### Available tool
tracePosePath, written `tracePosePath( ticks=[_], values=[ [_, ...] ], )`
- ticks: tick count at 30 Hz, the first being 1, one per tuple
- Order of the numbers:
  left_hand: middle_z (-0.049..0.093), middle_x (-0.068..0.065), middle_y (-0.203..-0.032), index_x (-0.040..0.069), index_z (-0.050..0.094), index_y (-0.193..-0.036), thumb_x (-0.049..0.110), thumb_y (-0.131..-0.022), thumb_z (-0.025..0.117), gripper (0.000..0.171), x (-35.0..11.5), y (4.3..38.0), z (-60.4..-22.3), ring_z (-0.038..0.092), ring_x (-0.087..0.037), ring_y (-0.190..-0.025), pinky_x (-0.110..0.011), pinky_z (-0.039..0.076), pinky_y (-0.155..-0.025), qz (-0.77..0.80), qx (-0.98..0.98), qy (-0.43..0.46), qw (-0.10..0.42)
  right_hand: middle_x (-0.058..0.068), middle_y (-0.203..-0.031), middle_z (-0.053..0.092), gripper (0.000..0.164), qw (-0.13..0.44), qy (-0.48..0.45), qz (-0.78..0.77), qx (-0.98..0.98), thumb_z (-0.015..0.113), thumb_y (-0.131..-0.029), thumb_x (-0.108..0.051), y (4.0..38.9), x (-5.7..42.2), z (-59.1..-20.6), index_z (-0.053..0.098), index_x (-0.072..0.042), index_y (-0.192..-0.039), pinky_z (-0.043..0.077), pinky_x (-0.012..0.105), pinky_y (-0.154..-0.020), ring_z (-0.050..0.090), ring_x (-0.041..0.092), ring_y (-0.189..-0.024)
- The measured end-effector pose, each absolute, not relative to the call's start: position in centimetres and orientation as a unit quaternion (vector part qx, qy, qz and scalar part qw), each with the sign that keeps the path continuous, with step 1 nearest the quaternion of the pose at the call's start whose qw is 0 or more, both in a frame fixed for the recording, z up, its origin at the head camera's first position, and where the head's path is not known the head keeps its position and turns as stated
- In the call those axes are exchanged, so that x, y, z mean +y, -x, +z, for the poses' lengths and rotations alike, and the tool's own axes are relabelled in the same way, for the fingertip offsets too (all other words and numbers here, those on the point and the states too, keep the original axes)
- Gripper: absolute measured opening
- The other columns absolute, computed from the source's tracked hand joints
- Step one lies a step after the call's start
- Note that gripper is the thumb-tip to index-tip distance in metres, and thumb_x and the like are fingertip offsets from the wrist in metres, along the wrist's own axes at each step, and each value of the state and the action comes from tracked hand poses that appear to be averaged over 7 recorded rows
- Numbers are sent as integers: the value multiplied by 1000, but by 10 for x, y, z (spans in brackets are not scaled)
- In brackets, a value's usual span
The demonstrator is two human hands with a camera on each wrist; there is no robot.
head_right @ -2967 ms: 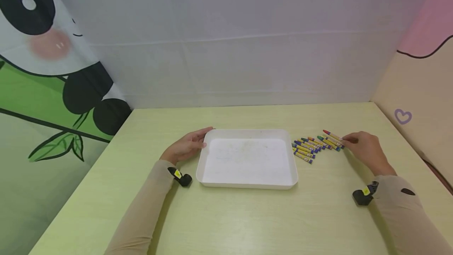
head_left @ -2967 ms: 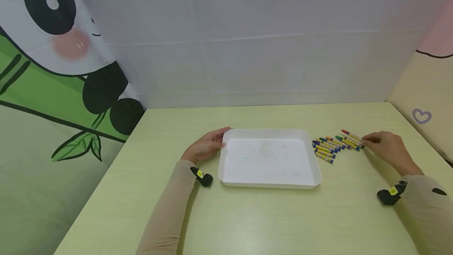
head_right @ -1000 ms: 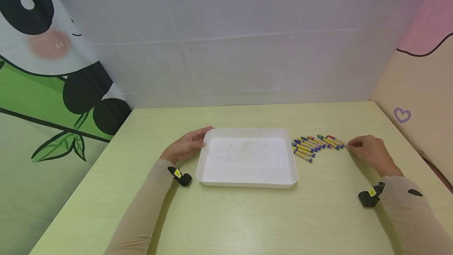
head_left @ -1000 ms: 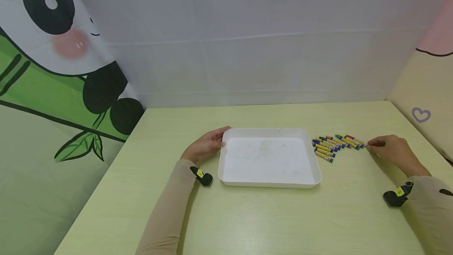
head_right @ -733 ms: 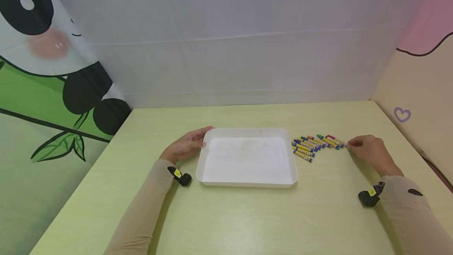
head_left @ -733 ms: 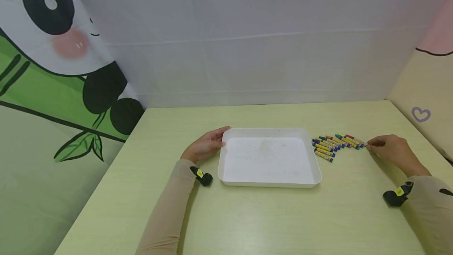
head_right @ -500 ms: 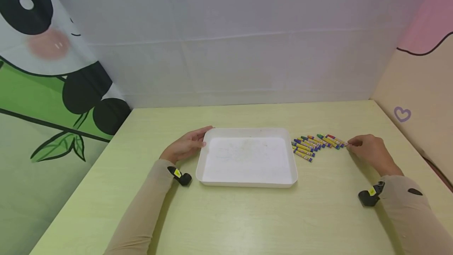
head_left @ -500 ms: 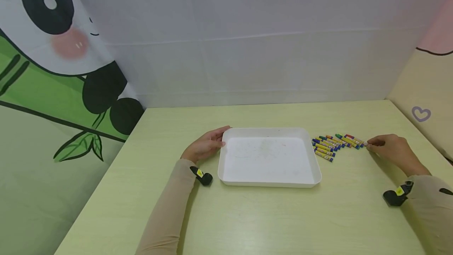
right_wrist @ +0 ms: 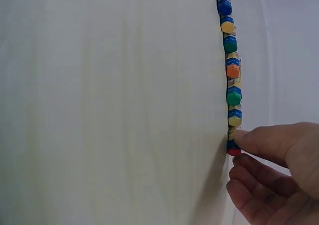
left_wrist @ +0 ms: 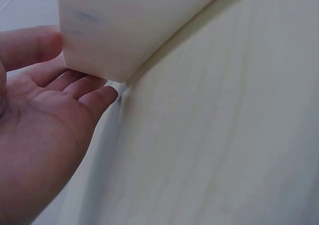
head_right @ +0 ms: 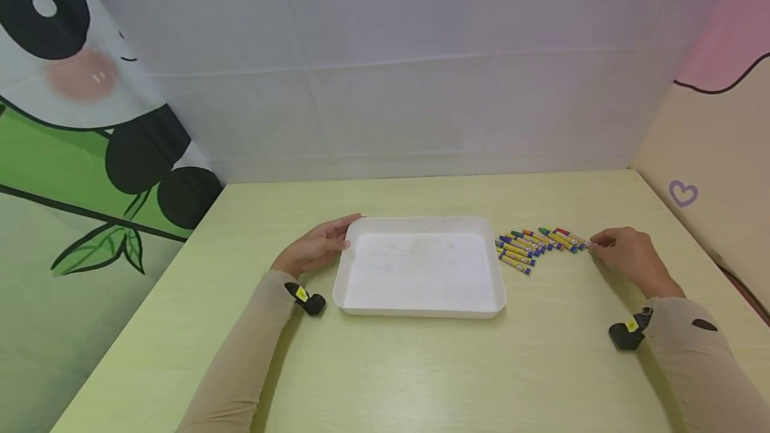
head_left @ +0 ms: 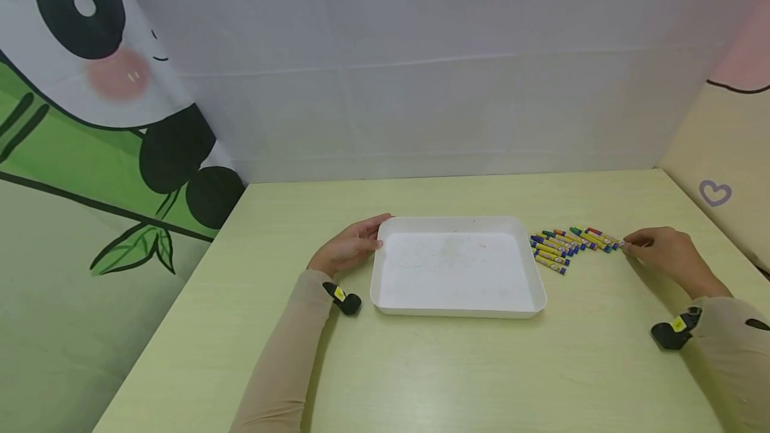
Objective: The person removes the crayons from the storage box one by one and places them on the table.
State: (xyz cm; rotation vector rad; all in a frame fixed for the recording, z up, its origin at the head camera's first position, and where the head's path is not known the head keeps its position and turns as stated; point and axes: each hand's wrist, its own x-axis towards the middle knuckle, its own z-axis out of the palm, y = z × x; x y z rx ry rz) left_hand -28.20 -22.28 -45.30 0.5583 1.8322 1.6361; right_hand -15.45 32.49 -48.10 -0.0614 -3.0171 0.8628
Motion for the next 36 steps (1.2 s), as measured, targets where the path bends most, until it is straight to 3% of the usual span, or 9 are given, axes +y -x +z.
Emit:
tracePosePath(
  ticks=[10,26,30,36],
  values=[
    [21,-11,-159,5,16,-154,-9,-93,47,70,-223,285,-453,18,-25,-148,-44,17,-119,613,702,-205,300,33,-104,63,41,26,15,280,-960,58,-96,-24,155,320,-477,60,13,-114,48,51,-69,58,48,-93],
    [24,-12,-158,7,13,-155,-5,-96,44,68,-223,284,-449,23,-27,-146,-43,20,-119,569,742,-211,285,32,-111,62,50,50,7,302,-952,45,-101,-33,164,295,-464,55,9,-126,50,44,-66,59,44,-97],
    [22,-9,-160,7,13,-155,0,-98,46,66,-222,284,-447,22,-25,-147,-44,20,-119,546,765,-220,262,33,-120,57,58,57,14,323,-945,40,-101,-41,166,284,-459,50,7,-133,50,49,-71,57,45,-103],
    [24,-2,-159,21,21,-155,19,-102,45,58,-220,279,-440,21,-23,-147,-45,19,-119,497,818,-209,203,34,-139,42,67,66,14,364,-929,34,-101,-48,168,266,-452,35,2,-146,42,65,-85,43,52,-120]
  ],
)
